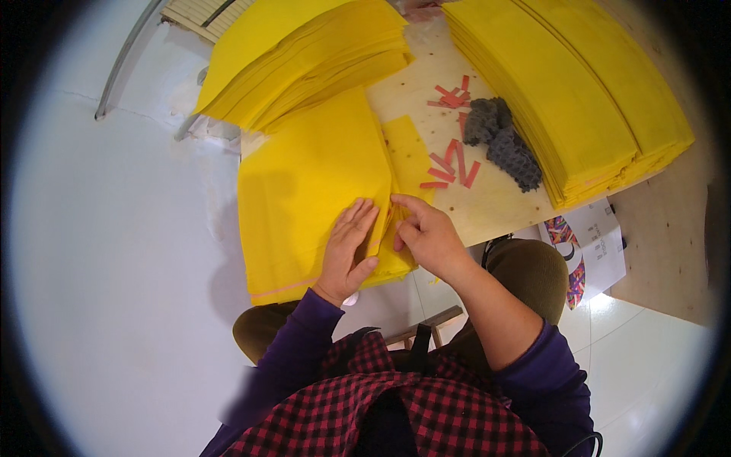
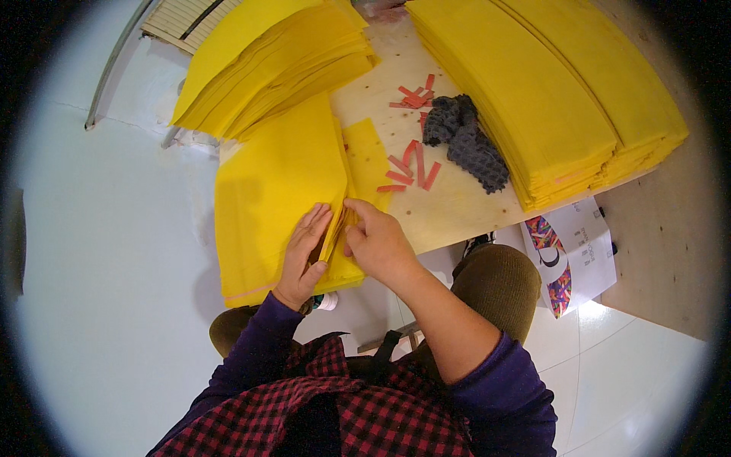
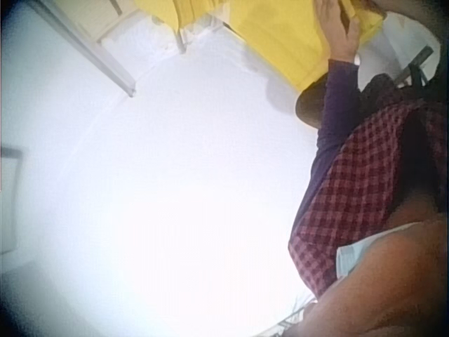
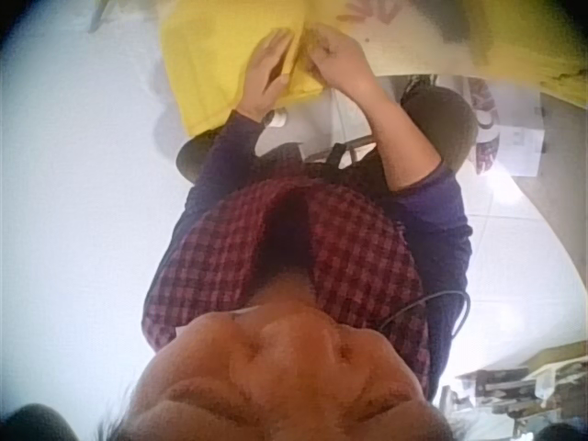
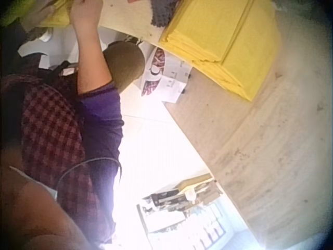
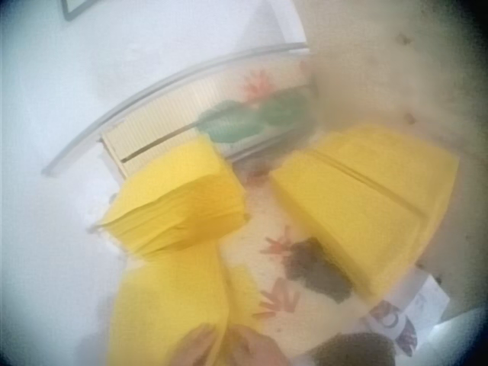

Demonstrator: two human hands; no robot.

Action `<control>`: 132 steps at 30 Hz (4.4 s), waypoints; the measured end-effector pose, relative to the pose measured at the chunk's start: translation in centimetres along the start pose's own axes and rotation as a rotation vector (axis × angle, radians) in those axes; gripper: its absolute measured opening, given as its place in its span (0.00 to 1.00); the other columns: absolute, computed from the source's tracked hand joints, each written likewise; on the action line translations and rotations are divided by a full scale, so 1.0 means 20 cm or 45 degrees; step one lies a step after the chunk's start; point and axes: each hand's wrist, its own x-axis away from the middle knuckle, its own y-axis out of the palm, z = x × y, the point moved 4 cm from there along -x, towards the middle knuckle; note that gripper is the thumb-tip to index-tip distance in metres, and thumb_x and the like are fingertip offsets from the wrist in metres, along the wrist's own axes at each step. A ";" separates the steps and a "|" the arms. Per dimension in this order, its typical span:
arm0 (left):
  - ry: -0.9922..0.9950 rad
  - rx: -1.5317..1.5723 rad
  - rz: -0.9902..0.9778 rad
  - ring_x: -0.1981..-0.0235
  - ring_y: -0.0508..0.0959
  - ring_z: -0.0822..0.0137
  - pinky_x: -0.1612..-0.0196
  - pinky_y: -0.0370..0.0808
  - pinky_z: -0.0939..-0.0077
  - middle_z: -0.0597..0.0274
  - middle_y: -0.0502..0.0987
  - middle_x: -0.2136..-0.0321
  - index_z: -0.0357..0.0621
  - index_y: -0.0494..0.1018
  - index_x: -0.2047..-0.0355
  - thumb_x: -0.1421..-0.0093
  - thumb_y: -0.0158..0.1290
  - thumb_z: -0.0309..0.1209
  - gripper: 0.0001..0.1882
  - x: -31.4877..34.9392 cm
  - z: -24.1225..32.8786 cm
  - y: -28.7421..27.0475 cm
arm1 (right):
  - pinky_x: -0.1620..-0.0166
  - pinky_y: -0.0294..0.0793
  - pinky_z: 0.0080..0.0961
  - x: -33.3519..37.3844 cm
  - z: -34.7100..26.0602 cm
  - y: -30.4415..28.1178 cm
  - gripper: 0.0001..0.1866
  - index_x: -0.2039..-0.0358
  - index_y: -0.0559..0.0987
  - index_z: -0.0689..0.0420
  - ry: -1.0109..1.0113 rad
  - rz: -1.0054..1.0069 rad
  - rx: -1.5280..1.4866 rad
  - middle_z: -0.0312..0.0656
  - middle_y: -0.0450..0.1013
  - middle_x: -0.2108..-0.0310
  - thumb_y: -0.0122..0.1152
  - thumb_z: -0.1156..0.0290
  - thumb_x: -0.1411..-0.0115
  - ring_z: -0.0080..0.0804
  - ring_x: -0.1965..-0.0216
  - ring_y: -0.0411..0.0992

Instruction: The person folds yellow paper sheets in half and stacks them on a table. The person repeats this process for multiple sheets, creating a growing stack of folded paper.

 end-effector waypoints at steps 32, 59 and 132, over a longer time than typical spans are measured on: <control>-0.022 0.083 0.036 0.36 0.58 0.44 0.34 0.50 0.55 0.40 0.63 0.40 0.32 0.58 0.38 0.43 0.43 0.63 0.47 0.01 0.00 0.00 | 0.71 0.70 0.21 0.00 0.00 0.03 0.22 0.44 0.69 0.63 0.024 -0.076 -0.030 0.39 0.72 0.79 0.48 0.75 0.39 0.23 0.79 0.70; -0.303 0.482 0.207 0.36 0.60 0.50 0.34 0.51 0.63 0.46 0.64 0.40 0.35 0.62 0.40 0.33 0.39 0.39 0.26 0.04 -0.06 0.02 | 0.72 0.70 0.28 -0.02 -0.04 -0.04 0.15 0.54 0.78 0.57 -0.121 0.009 0.471 0.42 0.72 0.78 0.56 0.69 0.42 0.33 0.79 0.70; -0.760 0.446 0.594 0.62 0.75 0.74 0.54 0.70 0.78 0.66 0.79 0.63 0.39 0.77 0.59 0.45 0.56 0.23 0.12 0.95 -0.68 -0.88 | 0.64 0.73 0.19 -0.31 -0.03 0.03 0.13 0.55 0.74 0.62 -0.100 0.101 0.085 0.39 0.77 0.61 0.60 0.77 0.41 0.24 0.65 0.75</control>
